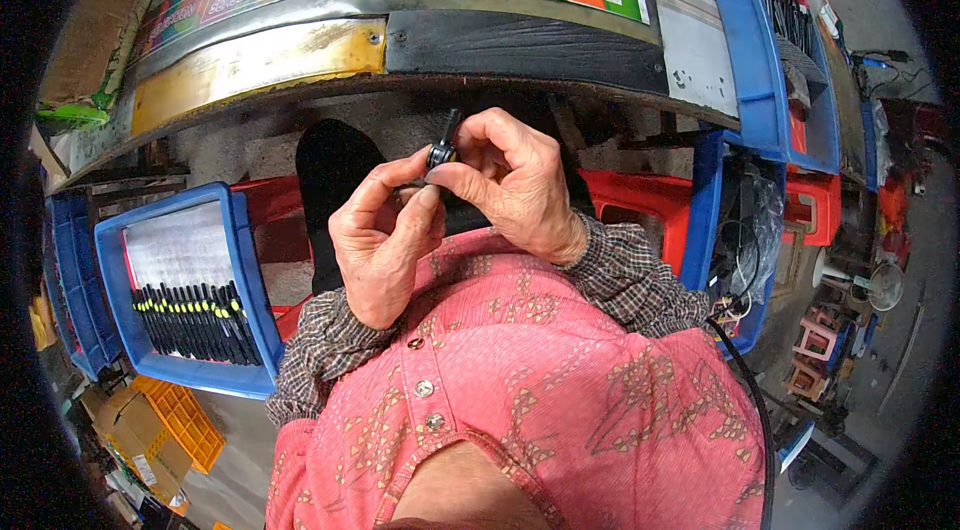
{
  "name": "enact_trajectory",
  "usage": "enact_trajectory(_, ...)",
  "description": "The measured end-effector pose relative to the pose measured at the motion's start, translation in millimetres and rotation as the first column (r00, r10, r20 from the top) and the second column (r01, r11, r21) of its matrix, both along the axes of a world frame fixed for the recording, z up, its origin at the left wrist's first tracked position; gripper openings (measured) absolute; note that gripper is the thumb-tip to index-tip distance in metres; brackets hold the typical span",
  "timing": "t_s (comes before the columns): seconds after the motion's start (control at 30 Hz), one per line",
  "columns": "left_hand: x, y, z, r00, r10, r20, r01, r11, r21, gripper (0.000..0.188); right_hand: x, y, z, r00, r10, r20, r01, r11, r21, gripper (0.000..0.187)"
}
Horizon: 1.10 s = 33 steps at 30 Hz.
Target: The person assembles small black plastic industrial components by hand on a workbench.
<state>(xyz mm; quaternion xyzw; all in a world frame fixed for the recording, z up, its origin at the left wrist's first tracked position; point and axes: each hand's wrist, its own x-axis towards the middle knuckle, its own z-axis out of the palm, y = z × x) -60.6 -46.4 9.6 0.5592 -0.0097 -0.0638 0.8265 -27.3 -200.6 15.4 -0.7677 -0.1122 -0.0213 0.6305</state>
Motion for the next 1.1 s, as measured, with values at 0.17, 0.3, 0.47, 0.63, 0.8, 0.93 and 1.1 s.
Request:
enact_trajectory(0.17,-0.4,-0.7,5.0,0.998,0.015,-0.06,-0.019,0.998,-0.063,0.03,3.5,5.2,4.0,0.916,-0.002,0.402,0.132,0.946,-0.295,0.023)
enact_trajectory(0.3,-0.6,-3.6,1.5,0.999,0.036,-0.024,-0.037,0.999,-0.029,0.03,8.2,3.7,-2.6,0.832,0.063,0.551,0.225,0.87,-0.44,0.024)
enact_trajectory(0.47,1.8,-3.8,7.4,0.997,0.027,-0.071,-0.033,0.997,-0.071,0.029,13.1,-0.8,-4.3,0.907,0.076,0.413,0.107,0.91,-0.401,0.029)
enact_trajectory(0.63,3.5,-0.6,3.9,0.998,0.049,-0.049,-0.054,0.992,-0.113,0.028,8.4,5.8,7.0,0.929,0.048,0.367,0.097,0.925,-0.366,0.026)
enact_trajectory(0.8,1.9,0.0,4.6,0.998,0.032,-0.057,-0.038,0.994,-0.098,0.028,11.2,7.0,-0.1,0.835,0.07,0.545,0.182,0.901,-0.394,0.025)
enact_trajectory(0.93,4.7,-3.4,3.0,0.998,0.058,-0.032,-0.059,0.998,-0.031,0.028,13.2,7.7,-2.1,0.839,0.052,0.541,0.204,0.892,-0.402,0.024)
enact_trajectory(1.1,5.2,-2.4,1.1,0.998,0.052,0.028,-0.05,0.998,-0.048,0.026,11.6,5.4,-5.9,0.904,0.065,0.423,0.113,0.917,-0.383,0.027)
